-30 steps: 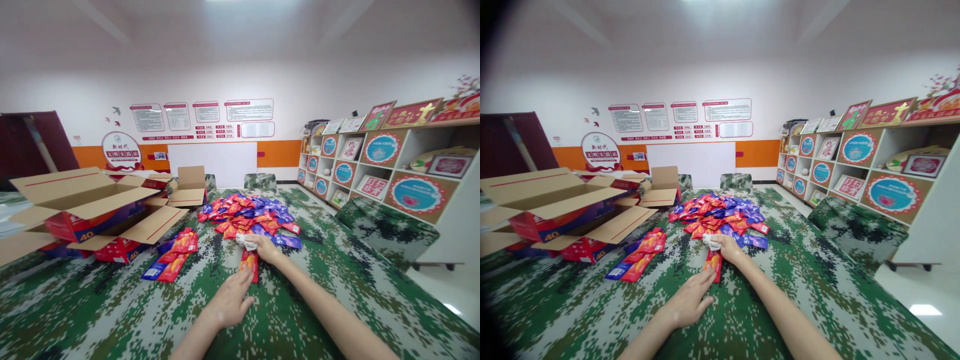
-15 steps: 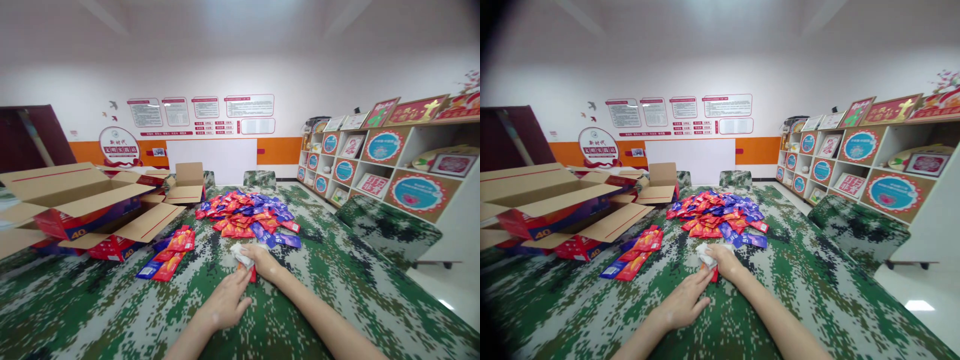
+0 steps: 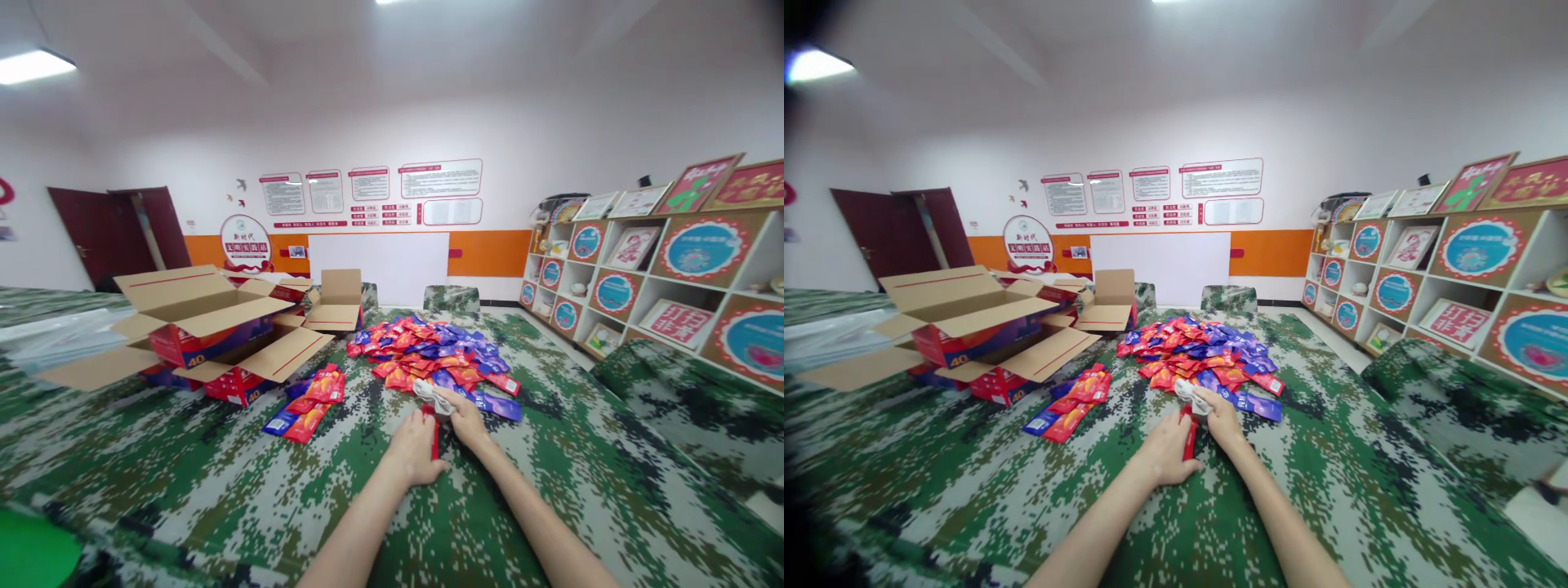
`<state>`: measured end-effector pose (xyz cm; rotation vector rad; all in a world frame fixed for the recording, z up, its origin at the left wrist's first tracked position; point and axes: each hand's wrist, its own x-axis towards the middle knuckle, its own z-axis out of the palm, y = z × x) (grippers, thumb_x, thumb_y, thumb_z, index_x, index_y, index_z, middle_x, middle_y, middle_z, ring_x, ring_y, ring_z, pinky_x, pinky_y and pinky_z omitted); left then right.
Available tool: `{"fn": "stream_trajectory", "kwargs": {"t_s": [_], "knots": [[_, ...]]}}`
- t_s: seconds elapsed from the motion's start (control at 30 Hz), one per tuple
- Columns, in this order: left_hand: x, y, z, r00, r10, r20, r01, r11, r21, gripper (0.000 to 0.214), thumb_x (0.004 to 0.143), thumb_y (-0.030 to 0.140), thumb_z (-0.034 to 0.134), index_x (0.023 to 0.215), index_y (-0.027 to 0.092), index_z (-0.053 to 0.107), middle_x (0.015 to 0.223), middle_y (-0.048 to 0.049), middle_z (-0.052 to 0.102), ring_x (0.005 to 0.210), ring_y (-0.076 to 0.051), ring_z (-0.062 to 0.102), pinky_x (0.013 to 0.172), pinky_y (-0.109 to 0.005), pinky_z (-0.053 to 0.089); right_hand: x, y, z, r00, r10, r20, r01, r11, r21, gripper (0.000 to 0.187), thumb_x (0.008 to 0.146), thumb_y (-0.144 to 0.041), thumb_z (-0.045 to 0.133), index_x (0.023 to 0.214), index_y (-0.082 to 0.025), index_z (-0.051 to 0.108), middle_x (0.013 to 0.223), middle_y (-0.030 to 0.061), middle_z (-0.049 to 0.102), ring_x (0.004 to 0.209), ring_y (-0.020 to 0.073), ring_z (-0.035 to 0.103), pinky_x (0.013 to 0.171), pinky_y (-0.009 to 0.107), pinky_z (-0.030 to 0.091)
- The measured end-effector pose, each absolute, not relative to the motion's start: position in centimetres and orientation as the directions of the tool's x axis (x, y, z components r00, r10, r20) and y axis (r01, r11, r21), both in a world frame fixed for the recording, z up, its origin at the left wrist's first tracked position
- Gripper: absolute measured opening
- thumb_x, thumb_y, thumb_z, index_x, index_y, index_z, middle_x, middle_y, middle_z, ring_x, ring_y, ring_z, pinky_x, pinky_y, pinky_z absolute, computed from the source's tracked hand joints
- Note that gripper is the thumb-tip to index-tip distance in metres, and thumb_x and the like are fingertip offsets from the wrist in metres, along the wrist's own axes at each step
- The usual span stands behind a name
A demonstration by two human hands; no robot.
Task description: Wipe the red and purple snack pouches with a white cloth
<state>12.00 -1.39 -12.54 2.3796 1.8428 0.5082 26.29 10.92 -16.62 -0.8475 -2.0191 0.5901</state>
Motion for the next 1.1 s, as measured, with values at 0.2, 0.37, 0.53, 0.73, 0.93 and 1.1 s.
{"fn": "stream_trajectory", "kwargs": {"t_s": [0.2, 0.37, 0.53, 0.73, 0.93, 1.1], "knots": [[11.6, -1.3, -11.3, 0.284, 0.937, 0.202, 0.928, -0.322, 0.188, 0.034, 0.071, 0.016, 0.052, 0.104, 0.020, 0.054, 0.098, -0.0121, 0.060, 0.092, -0.027, 0.058, 0.080, -0.037, 0.045, 28.3, 10.2, -16.2, -0.353, 0.789, 0.502, 0.202, 0.589, -0.783, 0.041, 0.077, -0.021, 0.046, 0.113, -0.021, 0.064, 0.120, 0.0038, 0.062, 0.117, 0.0236, 0.052, 0.103, 0.043, 0.036], [8.2, -0.8, -11.6, 0.195, 0.966, 0.171, 0.938, -0.234, 0.254, 0.024, 0.074, 0.012, 0.047, 0.086, 0.019, 0.066, 0.088, -0.0104, 0.065, 0.085, -0.024, 0.062, 0.077, -0.032, 0.047, 28.2, 9.7, -15.4, -0.346, 0.815, 0.465, 0.150, 0.537, -0.830, 0.037, 0.078, -0.030, 0.052, 0.111, -0.019, 0.066, 0.118, 0.0052, 0.063, 0.114, 0.0257, 0.054, 0.102, 0.045, 0.036], [1.2, 2.6, -12.4, -0.165, 0.957, 0.239, 0.839, 0.009, 0.544, 0.039, 0.076, 0.010, 0.044, 0.108, 0.019, 0.065, 0.109, -0.0042, 0.066, 0.104, -0.017, 0.058, 0.094, -0.024, 0.040, 28.3, 9.4, -14.9, -0.317, 0.837, 0.445, 0.120, 0.501, -0.857, 0.038, 0.080, -0.040, 0.053, 0.110, -0.020, 0.066, 0.116, 0.0061, 0.064, 0.115, 0.0286, 0.053, 0.102, 0.049, 0.035], [-8.0, 7.8, -11.5, -0.393, 0.900, 0.189, 0.807, 0.240, 0.539, 0.036, 0.081, 0.016, 0.042, 0.109, 0.015, 0.064, 0.113, -0.0065, 0.065, 0.109, -0.019, 0.056, 0.094, -0.025, 0.038, 28.4, 9.9, -15.0, -0.320, 0.839, 0.440, 0.121, 0.496, -0.860, 0.040, 0.080, -0.044, 0.053, 0.110, -0.022, 0.066, 0.116, 0.0075, 0.064, 0.113, 0.0301, 0.054, 0.101, 0.050, 0.036], [-11.7, 9.1, -12.9, -0.485, 0.864, 0.132, 0.818, 0.394, 0.420, 0.037, 0.079, 0.027, 0.046, 0.113, 0.023, 0.061, 0.115, -0.0087, 0.062, 0.110, -0.030, 0.053, 0.091, -0.042, 0.039, 28.3, 10.6, -15.8, -0.317, 0.836, 0.448, 0.152, 0.511, -0.846, 0.036, 0.082, -0.040, 0.052, 0.108, -0.021, 0.067, 0.115, 0.0080, 0.065, 0.111, 0.0293, 0.056, 0.099, 0.049, 0.039], [-11.6, 7.4, -13.8, -0.481, 0.855, 0.193, 0.871, 0.441, 0.217, 0.033, 0.080, 0.035, 0.045, 0.107, 0.032, 0.063, 0.114, -0.0093, 0.052, 0.114, -0.033, 0.044, 0.090, -0.051, 0.034, 28.0, 10.7, -17.1, -0.389, 0.767, 0.510, 0.289, 0.627, -0.723, 0.035, 0.082, -0.021, 0.045, 0.109, -0.024, 0.067, 0.118, 0.0063, 0.063, 0.113, 0.0248, 0.055, 0.100, 0.048, 0.039]]}}
